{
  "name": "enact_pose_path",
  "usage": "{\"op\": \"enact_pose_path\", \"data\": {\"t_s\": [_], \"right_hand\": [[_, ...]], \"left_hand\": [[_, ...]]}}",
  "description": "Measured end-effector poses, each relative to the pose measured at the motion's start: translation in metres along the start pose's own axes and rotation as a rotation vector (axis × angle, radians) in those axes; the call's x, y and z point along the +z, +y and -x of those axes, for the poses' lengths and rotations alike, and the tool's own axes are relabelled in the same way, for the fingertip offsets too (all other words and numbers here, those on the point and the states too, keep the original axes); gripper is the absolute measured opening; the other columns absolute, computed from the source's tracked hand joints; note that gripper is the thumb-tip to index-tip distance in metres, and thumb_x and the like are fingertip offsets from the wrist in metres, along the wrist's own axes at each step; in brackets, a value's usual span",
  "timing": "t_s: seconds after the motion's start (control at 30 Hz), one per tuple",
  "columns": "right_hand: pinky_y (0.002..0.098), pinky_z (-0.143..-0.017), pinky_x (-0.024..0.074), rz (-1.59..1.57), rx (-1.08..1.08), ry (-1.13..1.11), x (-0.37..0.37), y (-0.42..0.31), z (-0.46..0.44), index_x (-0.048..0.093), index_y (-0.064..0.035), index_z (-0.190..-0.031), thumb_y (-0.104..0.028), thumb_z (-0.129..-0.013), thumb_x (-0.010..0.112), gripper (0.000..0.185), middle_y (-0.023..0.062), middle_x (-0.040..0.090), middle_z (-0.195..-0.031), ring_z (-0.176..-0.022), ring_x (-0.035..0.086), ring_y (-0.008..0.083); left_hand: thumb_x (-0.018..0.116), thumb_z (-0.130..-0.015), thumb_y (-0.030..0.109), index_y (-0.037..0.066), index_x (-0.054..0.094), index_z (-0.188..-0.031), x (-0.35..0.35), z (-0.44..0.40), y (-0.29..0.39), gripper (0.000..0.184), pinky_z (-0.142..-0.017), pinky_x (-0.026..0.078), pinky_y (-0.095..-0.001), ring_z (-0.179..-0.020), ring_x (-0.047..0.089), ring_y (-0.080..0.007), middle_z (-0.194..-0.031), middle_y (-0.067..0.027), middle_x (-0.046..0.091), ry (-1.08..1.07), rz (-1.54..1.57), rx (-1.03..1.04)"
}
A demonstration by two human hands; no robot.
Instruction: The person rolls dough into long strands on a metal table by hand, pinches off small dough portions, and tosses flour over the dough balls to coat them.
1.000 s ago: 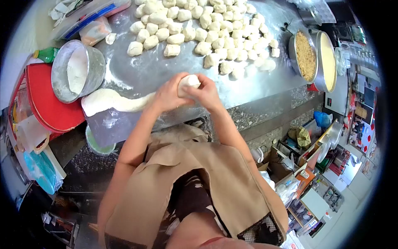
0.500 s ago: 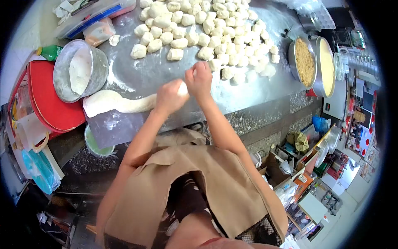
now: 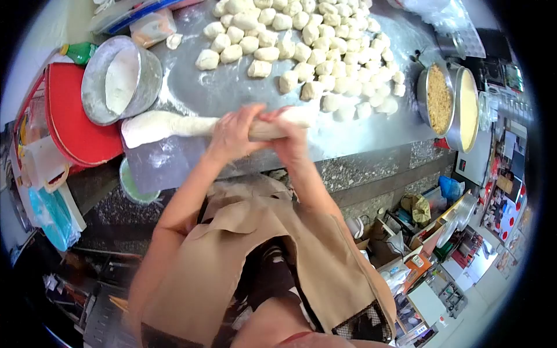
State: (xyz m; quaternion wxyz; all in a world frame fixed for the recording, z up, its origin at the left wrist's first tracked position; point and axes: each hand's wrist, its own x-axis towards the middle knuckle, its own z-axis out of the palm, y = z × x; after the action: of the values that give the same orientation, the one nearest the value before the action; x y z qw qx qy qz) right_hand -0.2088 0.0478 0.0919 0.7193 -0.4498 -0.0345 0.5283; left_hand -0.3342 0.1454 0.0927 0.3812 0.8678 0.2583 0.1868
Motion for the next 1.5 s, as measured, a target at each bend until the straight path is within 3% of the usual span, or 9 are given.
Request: {"op": "enact_pose_path", "data": {"t_s": [0.3,0.6,0.83,0.93,1.1,1.27,1.37,1.43,1.5], "right_hand": [[0.0405,-0.078,0.0497,-0.429,-0.493,0.563,-0.210,-0.159,0.045,0.047,-0.0080,-0.083,-0.018,-0.087,0.056,0.014,0.0045,0.049,-0.068,-0.062,0.052,0.0189],[0.0417,-0.076,0.0521,-0.048,-0.352,0.653,-0.377,-0.146,-0.037,0.050,-0.0068,-0.080,-0.021,-0.088,0.059,0.018,0.0057,0.054,-0.071,-0.071,0.056,0.0232],[0.0410,-0.079,0.0518,-0.103,-0.209,0.614,-0.342,-0.121,-0.047,0.054,-0.0002,-0.098,-0.024,-0.085,0.068,0.030,0.0099,0.058,-0.087,-0.084,0.059,0.0271],[0.0470,-0.095,0.0419,1.576,-0.785,1.166,-0.270,-0.092,-0.014,0.044,0.0120,-0.124,-0.029,-0.083,0.071,0.064,0.0264,0.054,-0.119,-0.107,0.054,0.0388],[0.0543,-0.109,0.0256,1.661,-0.606,-0.165,-0.018,0.083,0.047,0.048,-0.0056,-0.133,-0.042,-0.087,0.060,0.059,0.0218,0.042,-0.140,-0.134,0.034,0.0408],[0.0587,-0.108,0.0229,1.909,-0.522,0.031,0.047,0.114,-0.052,0.049,-0.0051,-0.132,-0.050,-0.091,0.047,0.061,0.0227,0.042,-0.140,-0.133,0.033,0.0409],[0.0587,-0.107,0.0248,1.905,-0.652,0.284,0.050,0.112,-0.095,0.051,-0.0057,-0.129,-0.045,-0.093,0.045,0.053,0.0210,0.043,-0.139,-0.130,0.037,0.0413],[0.0586,-0.107,0.0248,1.882,-0.637,0.079,0.041,0.120,-0.061,0.055,-0.0084,-0.121,-0.039,-0.093,0.047,0.042,0.0155,0.048,-0.135,-0.128,0.040,0.0384],[0.0558,-0.114,0.0099,1.966,-0.641,0.148,0.016,0.151,0.005,0.048,-0.0156,-0.137,-0.047,-0.094,0.039,0.054,0.0137,0.044,-0.141,-0.137,0.031,0.0339]], "left_hand": [[0.078,-0.066,0.017,0.012,0.055,-0.118,0.031,0.042,-0.065,0.057,-0.097,0.043,-0.0422,-0.106,0.058,-0.0231,-0.113,-0.0054,0.061,-0.231,-0.495,0.194],[0.081,-0.065,0.029,0.010,0.055,-0.112,-0.015,0.016,-0.031,0.056,-0.080,0.049,-0.0438,-0.100,0.061,-0.0326,-0.107,-0.0120,0.062,-0.669,-0.638,-0.474],[0.080,-0.068,0.025,0.016,0.046,-0.132,-0.027,0.074,-0.062,0.074,-0.087,0.048,-0.0434,-0.110,0.054,-0.0341,-0.125,-0.0108,0.053,-0.403,-0.653,-0.126],[0.079,-0.068,0.020,0.015,0.039,-0.137,-0.023,0.094,-0.068,0.080,-0.087,0.049,-0.0453,-0.111,0.052,-0.0358,-0.129,-0.0115,0.048,-0.298,-0.504,-0.034],[0.077,-0.069,0.016,0.012,0.039,-0.134,-0.041,0.109,-0.081,0.075,-0.085,0.050,-0.0459,-0.106,0.056,-0.0344,-0.120,-0.0129,0.053,-0.400,-0.350,-0.130],[0.072,-0.080,0.027,0.007,0.055,-0.126,-0.104,0.062,-0.133,0.053,-0.086,0.050,-0.0364,-0.098,0.063,-0.0232,-0.110,-0.0136,0.066,-0.748,0.106,-0.666],[0.071,-0.080,0.027,0.009,0.056,-0.127,-0.120,0.042,-0.162,0.053,-0.094,0.046,-0.0423,-0.108,0.059,-0.0243,-0.118,-0.0116,0.062,-0.711,0.055,-0.358],[0.067,-0.082,0.034,0.012,0.053,-0.131,-0.110,0.071,-0.114,0.056,-0.105,0.034,-0.0534,-0.123,0.048,-0.0261,-0.128,-0.0133,0.055,-0.138,-0.919,-0.124],[0.056,-0.088,0.044,0.013,0.042,-0.141,-0.087,0.087,-0.052,0.063,-0.110,0.019,-0.0602,-0.136,0.035,-0.0295,-0.139,-0.0164,0.045,-0.397,-0.538,-0.010]]}}
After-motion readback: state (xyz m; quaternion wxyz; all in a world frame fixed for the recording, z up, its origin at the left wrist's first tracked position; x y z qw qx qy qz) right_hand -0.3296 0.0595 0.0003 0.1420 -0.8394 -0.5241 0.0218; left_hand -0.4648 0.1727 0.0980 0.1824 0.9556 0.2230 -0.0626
